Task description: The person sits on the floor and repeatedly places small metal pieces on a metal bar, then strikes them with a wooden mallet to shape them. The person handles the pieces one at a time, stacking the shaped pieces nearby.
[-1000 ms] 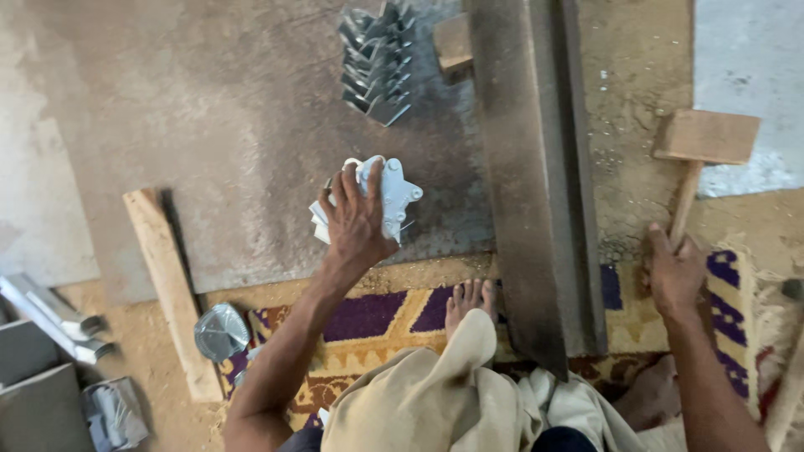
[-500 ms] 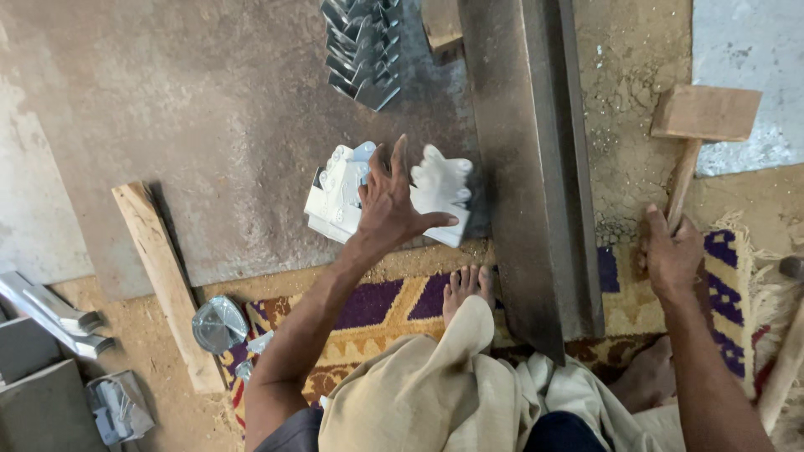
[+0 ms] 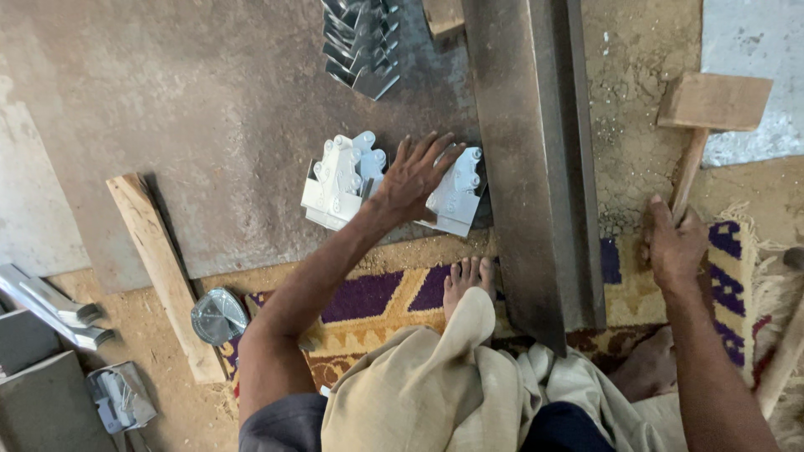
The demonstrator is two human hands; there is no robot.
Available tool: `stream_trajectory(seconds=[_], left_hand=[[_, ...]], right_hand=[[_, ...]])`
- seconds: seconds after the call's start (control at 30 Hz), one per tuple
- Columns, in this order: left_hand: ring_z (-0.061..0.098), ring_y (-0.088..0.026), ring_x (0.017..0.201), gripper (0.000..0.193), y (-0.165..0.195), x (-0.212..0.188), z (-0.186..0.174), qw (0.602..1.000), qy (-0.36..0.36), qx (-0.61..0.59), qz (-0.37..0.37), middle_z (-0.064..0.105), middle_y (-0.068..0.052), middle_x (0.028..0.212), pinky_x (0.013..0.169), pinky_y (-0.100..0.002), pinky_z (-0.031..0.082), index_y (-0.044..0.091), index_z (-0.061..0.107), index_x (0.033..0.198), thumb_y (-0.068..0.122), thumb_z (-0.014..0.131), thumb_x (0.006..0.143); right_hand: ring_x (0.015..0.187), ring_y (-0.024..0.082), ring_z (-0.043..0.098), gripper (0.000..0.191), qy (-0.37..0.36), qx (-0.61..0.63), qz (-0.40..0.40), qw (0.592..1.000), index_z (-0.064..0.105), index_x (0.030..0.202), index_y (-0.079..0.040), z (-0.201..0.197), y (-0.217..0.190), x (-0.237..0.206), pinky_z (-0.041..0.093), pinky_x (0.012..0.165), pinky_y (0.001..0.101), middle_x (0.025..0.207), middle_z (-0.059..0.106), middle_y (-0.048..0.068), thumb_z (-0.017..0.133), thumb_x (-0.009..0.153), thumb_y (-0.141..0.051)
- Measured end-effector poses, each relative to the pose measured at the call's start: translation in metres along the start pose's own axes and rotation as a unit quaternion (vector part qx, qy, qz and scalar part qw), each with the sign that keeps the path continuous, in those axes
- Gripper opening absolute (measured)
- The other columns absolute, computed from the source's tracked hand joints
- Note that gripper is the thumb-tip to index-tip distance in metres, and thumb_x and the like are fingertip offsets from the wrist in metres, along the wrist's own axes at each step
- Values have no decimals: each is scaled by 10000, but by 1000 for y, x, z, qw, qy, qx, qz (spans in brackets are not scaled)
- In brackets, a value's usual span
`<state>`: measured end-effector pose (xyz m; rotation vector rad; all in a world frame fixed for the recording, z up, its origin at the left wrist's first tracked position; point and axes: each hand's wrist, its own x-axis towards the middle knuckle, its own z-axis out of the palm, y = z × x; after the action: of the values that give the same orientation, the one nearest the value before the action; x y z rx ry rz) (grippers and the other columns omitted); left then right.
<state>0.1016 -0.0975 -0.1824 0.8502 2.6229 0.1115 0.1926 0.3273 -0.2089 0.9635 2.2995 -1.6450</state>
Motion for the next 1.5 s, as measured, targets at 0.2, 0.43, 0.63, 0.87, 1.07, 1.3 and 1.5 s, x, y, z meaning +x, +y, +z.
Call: stream_trajectory(seconds=[0.2,0.43,0.63,0.87,1.07,1.3,1.5], left_hand=[[404,-396,1381,1282,0,-3,-3,997,-62,41,-24,390,-208,1415,1194,-603,330,75,328,1521,516,997,521],[773,-190,950,159,-21,-21,-22,967,4,-255,-25,773,-123,1134,760,-311,621,79,707,1139,127,722,988],[782,-170,801,286,-35,-23,-99,800,85,-585,-106,790,-90,1007,632,-317,624,86,714,1134,289,718,932],[744,-145,766,503,3,98,-88,734,309,-601,-67,716,-61,899,598,-340,636,44,644,1061,486,758,849],[684,-139,710,534,18,145,-54,759,356,-526,-143,697,-58,823,631,-308,603,49,673,928,544,837,812],[661,-176,703,585,15,155,-48,727,389,-540,-168,665,-89,784,621,-384,569,27,630,929,611,603,947],[707,-417,749,561,30,173,-59,776,413,-376,-293,729,-207,808,683,-557,531,37,667,857,498,421,1062]], right_hand=[[475,74,462,250,-9,-4,-13,1000,579,959,-80,-1,-4,-2,359,395,288,665,515,-16,651,1112,-265],[501,70,451,267,-12,21,-22,999,575,970,-70,-2,1,0,357,420,279,685,509,-16,663,1127,-268],[432,99,432,290,-5,37,17,999,531,922,-65,-2,-1,3,334,366,302,629,485,-4,660,1077,-273],[460,103,470,310,-5,14,-20,1000,553,913,-40,2,-7,0,350,391,304,648,519,16,656,1087,-275],[454,114,485,317,-32,-13,10,999,557,916,-49,-7,0,9,380,393,298,640,512,14,657,1062,-313],[504,171,539,357,45,-532,-201,822,654,1070,-56,-46,-8,33,470,439,344,702,625,72,614,1139,-404],[756,135,597,344,103,-288,-385,871,610,1058,-24,3,-87,40,527,648,290,990,613,80,605,1235,-319]])
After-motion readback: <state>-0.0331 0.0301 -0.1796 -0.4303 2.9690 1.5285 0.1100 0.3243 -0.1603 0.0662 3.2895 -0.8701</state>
